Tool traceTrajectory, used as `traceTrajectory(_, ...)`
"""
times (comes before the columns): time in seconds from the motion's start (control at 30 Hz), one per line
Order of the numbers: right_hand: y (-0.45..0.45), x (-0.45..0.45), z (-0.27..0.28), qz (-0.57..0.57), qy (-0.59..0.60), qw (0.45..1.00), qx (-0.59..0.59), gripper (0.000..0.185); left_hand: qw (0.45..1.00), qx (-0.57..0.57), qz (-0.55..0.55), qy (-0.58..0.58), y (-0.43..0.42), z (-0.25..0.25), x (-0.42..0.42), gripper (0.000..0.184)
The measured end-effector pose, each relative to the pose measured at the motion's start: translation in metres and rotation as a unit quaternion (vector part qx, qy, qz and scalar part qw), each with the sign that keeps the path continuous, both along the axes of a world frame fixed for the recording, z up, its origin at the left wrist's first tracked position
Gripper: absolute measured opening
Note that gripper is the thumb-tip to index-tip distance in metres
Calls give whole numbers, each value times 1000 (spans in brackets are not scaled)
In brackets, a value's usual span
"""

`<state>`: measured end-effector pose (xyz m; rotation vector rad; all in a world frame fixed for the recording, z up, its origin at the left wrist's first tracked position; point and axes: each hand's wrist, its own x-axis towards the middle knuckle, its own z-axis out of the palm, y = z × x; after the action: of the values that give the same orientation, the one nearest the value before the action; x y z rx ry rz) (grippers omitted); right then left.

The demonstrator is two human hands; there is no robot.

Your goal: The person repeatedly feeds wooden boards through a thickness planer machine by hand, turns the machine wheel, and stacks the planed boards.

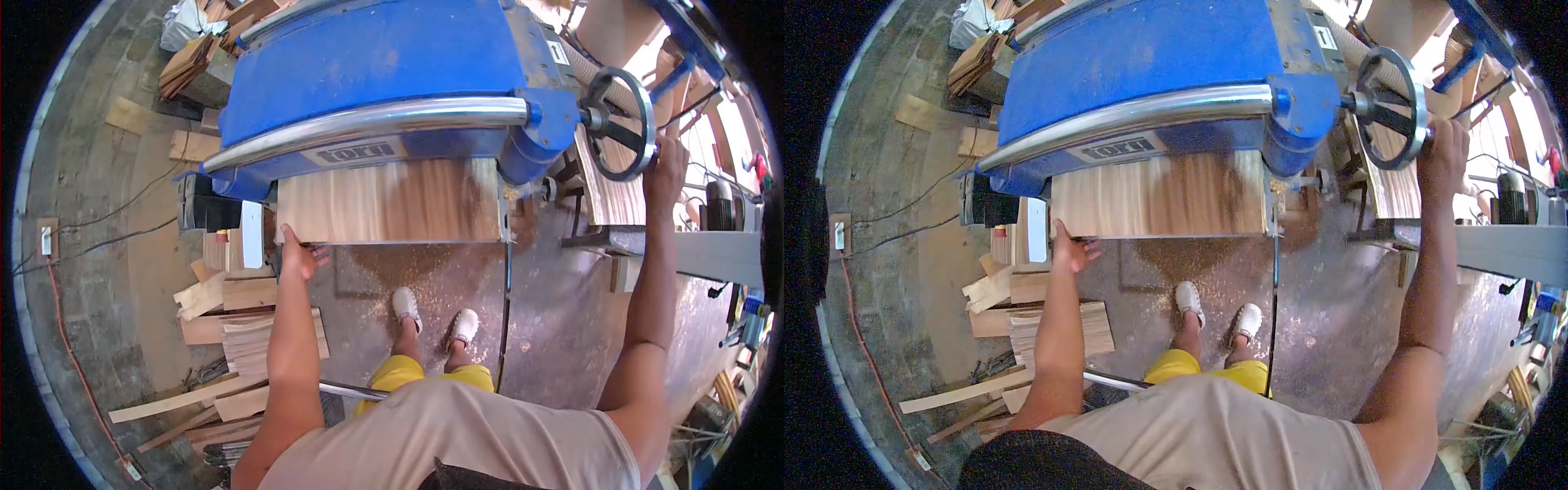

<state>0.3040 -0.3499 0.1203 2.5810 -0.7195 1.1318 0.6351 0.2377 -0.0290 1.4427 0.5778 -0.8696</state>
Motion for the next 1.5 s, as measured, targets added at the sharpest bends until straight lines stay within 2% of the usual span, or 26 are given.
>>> traceTrajectory(0.13, -4, -2, -4, 3, 9, 1000, -8, 13, 1000, 11, 10, 5, -12, 14, -5, 102)
traceTrajectory(0.2, -6, -4, -4, 2, 2, 1000, -5, 13, 999, 20, -49, -4, -1, 11, -15, 102)
traceTrajectory(0.27, 0, -2, 2, -11, 2, 1000, 1, 14, 988, 64, -141, -11, 29, -13, -27, 95)
traceTrajectory(0.33, 6, -2, 4, -26, 5, 1000, 13, 15, 918, 190, -341, -72, 61, -16, -61, 88)
traceTrajectory(0.37, 7, -2, 5, -21, -4, 1000, 18, 15, 789, 315, -516, -111, 76, -16, -74, 76)
traceTrajectory(0.4, 7, -2, 4, -27, 3, 999, 28, 16, 754, 294, -525, -263, 97, -19, -119, 57)
traceTrajectory(0.47, 3, -2, 1, -36, 17, 999, 17, 17, 715, 285, -598, -224, 164, -64, -180, 49)
traceTrajectory(0.5, 5, -1, 3, -32, 5, 999, 20, 17, 718, 245, -598, -260, 184, -65, -220, 47)
traceTrajectory(0.57, 4, -1, 0, -45, 5, 999, 26, 15, 689, 326, -618, -193, 162, -3, -285, 41)
traceTrajectory(0.6, 1, -1, 0, -46, 4, 999, 21, 15, 690, 323, -618, -197, 158, 2, -299, 41)
traceTrajectory(0.67, 2, -2, -2, -50, 14, 997, 50, 21, 609, 394, -543, -423, 161, 5, -321, 36)
traceTrajectory(0.7, 5, -1, 0, -46, 16, 998, 46, 21, 613, 392, -540, -423, 164, 0, -326, 36)
traceTrajectory(0.77, 13, -2, 6, -68, 26, 995, 70, 20, 593, 386, -387, -591, 167, -15, -329, 31)
traceTrajectory(0.9, 12, 0, 8, -74, 52, 993, 70, 20, 601, 388, -391, -579, 162, -12, -329, 29)
traceTrajectory(0.97, 9, -1, 3, -106, 69, 989, 75, 21, 573, 399, -390, -601, 163, -12, -329, 29)
traceTrajectory(1.03, 11, -1, 5, -116, 97, 985, 83, 23, 571, 387, -385, -614, 164, -4, -326, 30)
traceTrajectory(1.1, 7, 0, 6, -130, 112, 980, 98, 24, 605, 420, -451, -505, 156, 3, -325, 32)
traceTrajectory(1.13, 7, -3, 4, -129, 118, 979, 102, 24, 606, 420, -456, -499, 157, 1, -326, 32)
traceTrajectory(1.2, 6, -2, 5, -119, 123, 979, 113, 26, 642, 408, -452, -466, 156, -1, -324, 36)
traceTrajectory(1.23, 6, -1, 6, -111, 121, 980, 114, 26, 643, 414, -447, -463, 154, 2, -326, 36)
traceTrajectory(1.3, 4, -1, 6, -98, 122, 983, 99, 26, 604, 465, -483, -431, 145, 9, -328, 40)
traceTrajectory(1.33, 3, -3, 7, -85, 121, 985, 87, 25, 606, 474, -476, -427, 139, 11, -327, 40)
traceTrajectory(1.4, -1, -10, 4, -58, 136, 986, 81, 24, 662, 465, -450, -378, 134, 16, -337, 45)
traceTrajectory(1.43, -8, -9, 6, -42, 146, 986, 67, 24, 667, 472, -442, -370, 128, 16, -348, 45)
traceTrajectory(1.5, -28, 0, 2, -13, 123, 991, 43, 24, 642, 480, -462, -380, 99, 12, -360, 49)
